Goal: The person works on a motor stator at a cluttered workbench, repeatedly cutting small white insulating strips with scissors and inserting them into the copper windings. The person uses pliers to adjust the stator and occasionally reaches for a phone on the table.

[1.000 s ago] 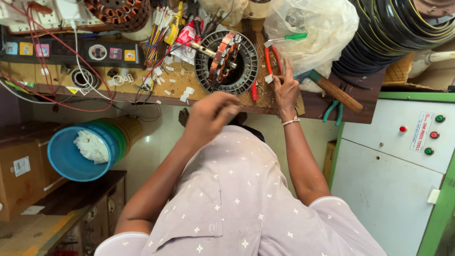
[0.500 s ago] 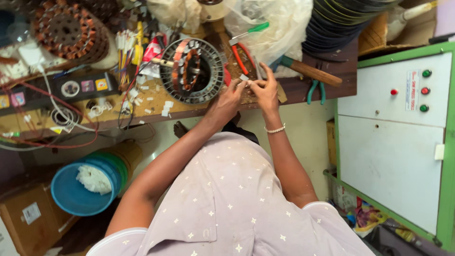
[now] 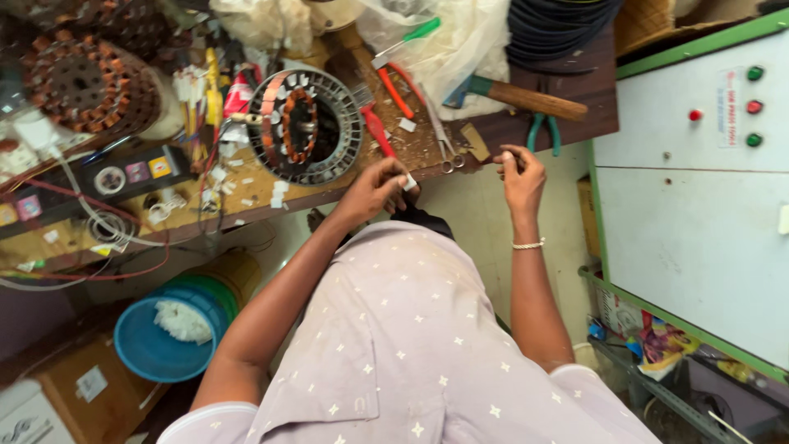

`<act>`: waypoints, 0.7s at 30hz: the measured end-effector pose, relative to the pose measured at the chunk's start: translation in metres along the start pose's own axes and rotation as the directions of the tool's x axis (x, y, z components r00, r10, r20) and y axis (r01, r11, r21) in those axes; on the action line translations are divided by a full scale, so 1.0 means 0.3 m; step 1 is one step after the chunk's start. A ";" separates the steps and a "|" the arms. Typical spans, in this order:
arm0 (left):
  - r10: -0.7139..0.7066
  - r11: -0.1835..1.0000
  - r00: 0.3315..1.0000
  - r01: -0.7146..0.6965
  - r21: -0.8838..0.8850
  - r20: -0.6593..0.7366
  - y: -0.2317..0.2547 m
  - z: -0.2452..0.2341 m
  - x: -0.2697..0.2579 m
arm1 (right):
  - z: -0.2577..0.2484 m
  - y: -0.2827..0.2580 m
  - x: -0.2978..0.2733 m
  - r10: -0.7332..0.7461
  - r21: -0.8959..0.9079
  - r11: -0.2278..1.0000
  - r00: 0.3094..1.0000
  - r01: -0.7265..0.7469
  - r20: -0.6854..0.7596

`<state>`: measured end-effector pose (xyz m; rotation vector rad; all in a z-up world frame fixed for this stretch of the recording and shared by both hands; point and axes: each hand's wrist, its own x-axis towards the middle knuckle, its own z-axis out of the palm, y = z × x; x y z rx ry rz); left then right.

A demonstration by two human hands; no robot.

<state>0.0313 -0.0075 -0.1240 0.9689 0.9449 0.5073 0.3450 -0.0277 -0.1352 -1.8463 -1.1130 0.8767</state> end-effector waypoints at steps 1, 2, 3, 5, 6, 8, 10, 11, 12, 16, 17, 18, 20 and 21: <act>0.013 0.997 0.996 -0.006 -0.077 0.084 -0.034 -0.025 -0.015 | 0.011 0.017 -0.007 -0.015 -0.006 1.000 0.999 0.015 0.042; 0.001 0.995 0.999 0.003 -0.099 0.045 -0.069 -0.048 -0.031 | 0.031 0.027 -0.020 -0.030 -0.011 0.999 0.996 0.031 0.081; -0.010 0.992 1.000 0.011 -0.122 0.006 -0.103 -0.068 -0.047 | 0.058 0.030 -0.032 -0.045 -0.015 0.999 0.992 0.047 0.120; -0.003 0.989 0.997 -0.008 -0.148 -0.075 -0.160 -0.099 -0.062 | 0.137 0.020 -0.054 -0.239 -0.166 0.953 0.965 0.255 0.109; 0.013 0.988 0.993 -0.032 -0.154 -0.121 -0.186 -0.108 -0.070 | 0.178 0.012 -0.071 -0.331 -0.244 0.905 0.937 0.349 0.112; 0.006 0.987 0.984 -0.035 -0.158 -0.178 -0.228 -0.125 -0.087 | 0.241 -0.007 -0.104 -0.351 -0.400 0.844 0.932 0.357 0.091; -0.038 0.987 0.978 0.004 -0.160 -0.206 -0.250 -0.134 -0.094 | 0.265 -0.025 -0.126 -0.341 -0.499 0.801 0.937 0.331 0.073; -0.051 0.991 0.976 0.023 -0.136 -0.210 -0.250 -0.136 -0.086 | 0.267 -0.032 -0.133 -0.320 -0.523 0.796 0.945 0.305 0.062; -0.065 0.993 0.974 0.041 -0.115 -0.216 -0.248 -0.132 -0.074 | 0.262 -0.033 -0.140 -0.300 -0.547 0.789 0.952 0.280 0.055; 0.066 0.996 0.994 -0.072 -0.058 -0.087 -0.187 -0.098 -0.026 | 0.235 0.008 -0.160 -0.034 -0.606 0.788 0.991 0.109 0.133; 0.032 0.999 0.997 -0.035 -0.039 -0.069 -0.158 -0.082 -0.023 | 0.236 0.024 -0.161 0.025 -0.608 0.791 0.991 0.062 0.134; 0.001 1.000 0.999 -0.002 -0.017 -0.047 -0.121 -0.066 -0.019 | 0.235 0.039 -0.159 0.083 -0.611 0.792 0.988 0.013 0.128; -0.033 0.999 0.999 0.033 -0.008 -0.024 -0.033 -0.027 -0.015 | 0.219 0.058 -0.160 0.266 -0.113 0.963 0.934 -0.246 0.239; -0.034 0.999 0.999 0.034 -0.021 -0.023 0.015 -0.006 -0.011 | 0.208 0.058 -0.158 0.316 0.147 0.914 0.891 -0.378 0.326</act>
